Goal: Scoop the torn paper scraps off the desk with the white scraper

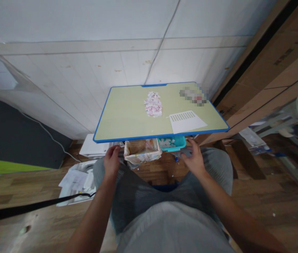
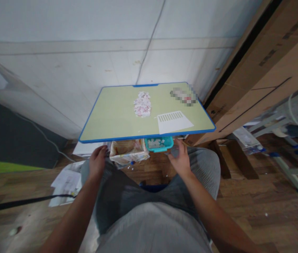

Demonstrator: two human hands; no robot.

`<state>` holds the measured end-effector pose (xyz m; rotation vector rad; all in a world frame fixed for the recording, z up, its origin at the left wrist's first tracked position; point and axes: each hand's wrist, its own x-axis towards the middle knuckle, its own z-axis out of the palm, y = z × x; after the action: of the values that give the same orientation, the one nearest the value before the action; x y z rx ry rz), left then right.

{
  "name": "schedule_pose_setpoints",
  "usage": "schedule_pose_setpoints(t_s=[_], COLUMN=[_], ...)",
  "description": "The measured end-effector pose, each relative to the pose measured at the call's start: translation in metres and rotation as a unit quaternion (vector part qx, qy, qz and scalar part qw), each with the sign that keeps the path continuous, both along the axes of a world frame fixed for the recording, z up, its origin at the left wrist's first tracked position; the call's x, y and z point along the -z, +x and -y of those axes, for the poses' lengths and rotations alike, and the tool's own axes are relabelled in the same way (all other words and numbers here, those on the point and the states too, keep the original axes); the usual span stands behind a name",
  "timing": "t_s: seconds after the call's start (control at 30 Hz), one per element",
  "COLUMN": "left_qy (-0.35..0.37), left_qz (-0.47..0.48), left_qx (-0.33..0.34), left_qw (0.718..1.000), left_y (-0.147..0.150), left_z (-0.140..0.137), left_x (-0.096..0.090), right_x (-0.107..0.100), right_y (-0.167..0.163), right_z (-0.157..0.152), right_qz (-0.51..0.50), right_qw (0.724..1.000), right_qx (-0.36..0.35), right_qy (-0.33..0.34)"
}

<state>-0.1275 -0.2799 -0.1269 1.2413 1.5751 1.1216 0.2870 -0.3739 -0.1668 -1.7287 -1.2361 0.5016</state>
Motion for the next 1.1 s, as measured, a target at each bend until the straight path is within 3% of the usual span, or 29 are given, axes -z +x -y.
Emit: schedule_pose_setpoints(t_s=[0.07, 0.13, 0.23, 0.53, 0.83, 1.1], left_qy=[0.103, 0.224, 0.294, 0.328, 0.322, 0.299], left_qz=[-0.057, -0.146, -0.224, -0.24, -0.227, -0.217], left_qx=[-0.034, 0.035, 0.141, 0.206, 0.207, 0.188], left_qw=[0.992, 0.963, 0.918, 0.89, 0.895, 0.91], left_y=[0.001, 0.007, 0.017, 0.009, -0.002, -0.004], left_z=[0.019, 0.032, 0.036, 0.025, 0.022, 0.033], left_x=[-0.015, -0.029, -0.04, -0.037, -0.038, -0.049], right_x=[-0.008, -0.015, -0.022, -0.013, -0.015, -0.024], right_y=[-0.002, -0.005, -0.005, -0.01, -0.016, -0.025], right_z=[0.003, 0.0, -0.005, 0.009, 0.012, 0.019], right_qz=[0.028, 0.048, 0.067, 0.085, 0.087, 0.057], right_qw=[0.999, 0.998, 0.996, 0.995, 0.995, 0.996], right_qx=[-0.017, -0.032, -0.039, -0.036, -0.026, -0.041], right_qy=[0.022, 0.031, 0.037, 0.042, 0.052, 0.062])
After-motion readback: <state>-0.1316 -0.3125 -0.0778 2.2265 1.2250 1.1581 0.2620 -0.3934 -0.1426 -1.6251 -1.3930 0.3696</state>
